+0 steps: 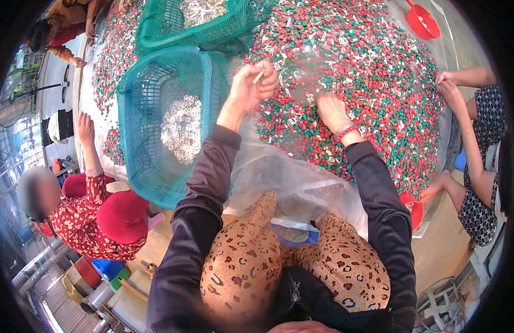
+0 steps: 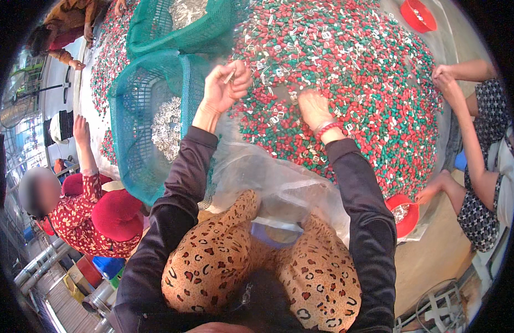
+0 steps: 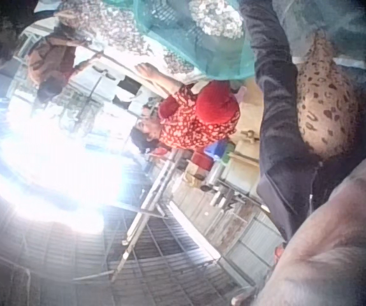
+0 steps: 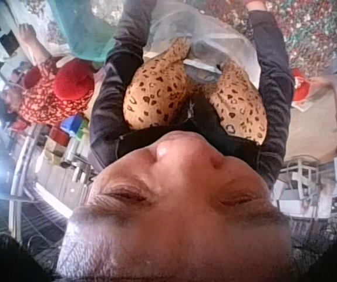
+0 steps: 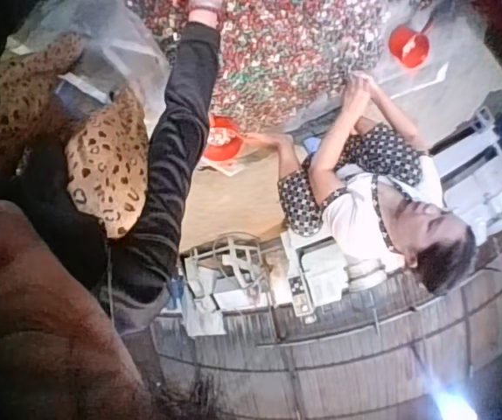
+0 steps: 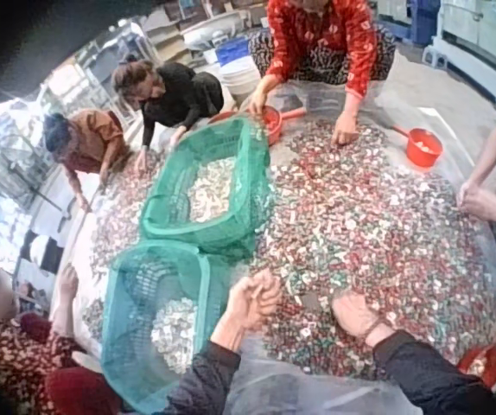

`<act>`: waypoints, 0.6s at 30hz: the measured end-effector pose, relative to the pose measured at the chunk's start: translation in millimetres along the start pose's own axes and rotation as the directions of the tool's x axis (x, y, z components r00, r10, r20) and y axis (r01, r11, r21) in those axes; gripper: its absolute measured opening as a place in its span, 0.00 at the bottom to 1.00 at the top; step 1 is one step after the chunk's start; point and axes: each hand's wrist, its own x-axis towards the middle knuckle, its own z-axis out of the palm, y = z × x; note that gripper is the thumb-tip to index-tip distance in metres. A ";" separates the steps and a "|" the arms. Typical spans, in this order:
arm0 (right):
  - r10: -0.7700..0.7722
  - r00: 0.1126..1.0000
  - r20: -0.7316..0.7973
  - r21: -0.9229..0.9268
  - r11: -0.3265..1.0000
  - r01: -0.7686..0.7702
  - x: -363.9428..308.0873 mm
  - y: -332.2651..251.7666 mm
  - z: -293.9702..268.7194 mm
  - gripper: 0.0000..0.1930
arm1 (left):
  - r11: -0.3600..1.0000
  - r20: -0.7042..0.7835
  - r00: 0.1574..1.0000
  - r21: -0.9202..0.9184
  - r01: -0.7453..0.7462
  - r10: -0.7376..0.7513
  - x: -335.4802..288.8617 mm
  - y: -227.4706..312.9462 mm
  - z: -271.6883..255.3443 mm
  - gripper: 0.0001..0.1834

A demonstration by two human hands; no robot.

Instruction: The person sits at a table and sorts small red and green bottle caps by hand, picking them from a large pile and placing them into a green basket. Other workers are visible nearby performing similar sorting.

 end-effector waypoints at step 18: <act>0.107 0.965 0.238 0.669 -0.739 -0.083 -117.5 61.8 -58.8 0.06 | -0.750 0.276 0.958 0.617 -0.240 -0.080 31.4 -71.2 -61.1 0.10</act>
